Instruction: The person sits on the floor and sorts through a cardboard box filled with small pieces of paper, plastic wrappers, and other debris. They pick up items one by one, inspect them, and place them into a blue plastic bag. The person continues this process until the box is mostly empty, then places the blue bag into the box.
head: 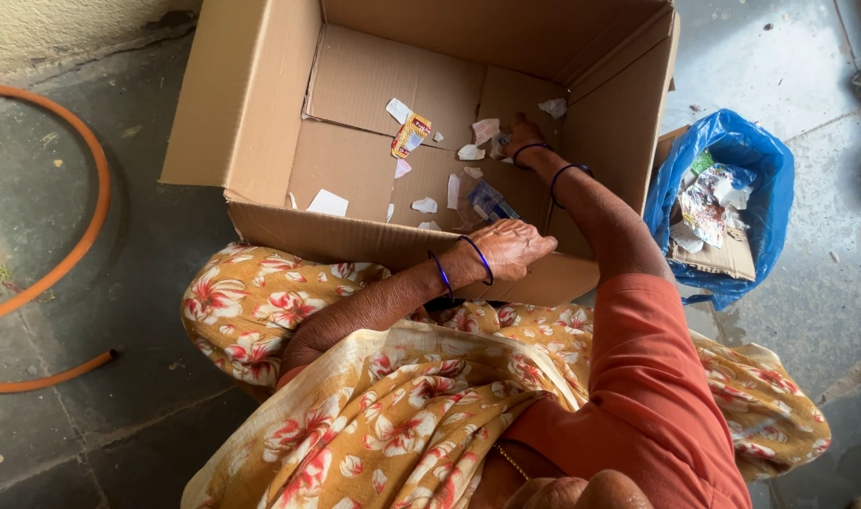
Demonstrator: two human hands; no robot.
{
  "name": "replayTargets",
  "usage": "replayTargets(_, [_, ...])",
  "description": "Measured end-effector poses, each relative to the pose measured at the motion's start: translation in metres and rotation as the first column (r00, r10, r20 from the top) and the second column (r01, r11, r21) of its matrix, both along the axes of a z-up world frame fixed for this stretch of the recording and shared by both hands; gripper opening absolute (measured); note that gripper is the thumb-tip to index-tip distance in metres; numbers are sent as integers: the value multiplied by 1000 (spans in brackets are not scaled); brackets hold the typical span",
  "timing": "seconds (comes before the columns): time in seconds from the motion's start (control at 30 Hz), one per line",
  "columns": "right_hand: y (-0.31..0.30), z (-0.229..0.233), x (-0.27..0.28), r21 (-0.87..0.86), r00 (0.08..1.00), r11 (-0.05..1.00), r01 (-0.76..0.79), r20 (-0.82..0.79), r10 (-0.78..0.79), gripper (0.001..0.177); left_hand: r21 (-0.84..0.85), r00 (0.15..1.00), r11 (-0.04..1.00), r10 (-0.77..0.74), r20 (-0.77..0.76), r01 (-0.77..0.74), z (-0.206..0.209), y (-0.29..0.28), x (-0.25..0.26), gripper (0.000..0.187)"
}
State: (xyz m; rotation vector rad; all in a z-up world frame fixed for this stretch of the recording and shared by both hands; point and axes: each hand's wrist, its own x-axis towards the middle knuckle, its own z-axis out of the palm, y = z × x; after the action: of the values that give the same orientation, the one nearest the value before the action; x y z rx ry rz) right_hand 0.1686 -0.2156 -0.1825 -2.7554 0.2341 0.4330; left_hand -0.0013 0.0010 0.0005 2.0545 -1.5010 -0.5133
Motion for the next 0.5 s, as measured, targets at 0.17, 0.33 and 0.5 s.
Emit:
replayTargets(0.17, [6,-5,2,51,988,998,39,147,-46,37,42,1000,999,-21,-6,21,5,0,1,28])
replayTargets(0.33, [20,2,30,356,963,934,10,248,-105,22,0,1000,1000,-17,-10,17,-1,1,2,26])
replayTargets(0.5, [94,-1,61,162,881,875,-456,220,419,56,-60,1000,998,10,-9,-10,-17,-3,1,22])
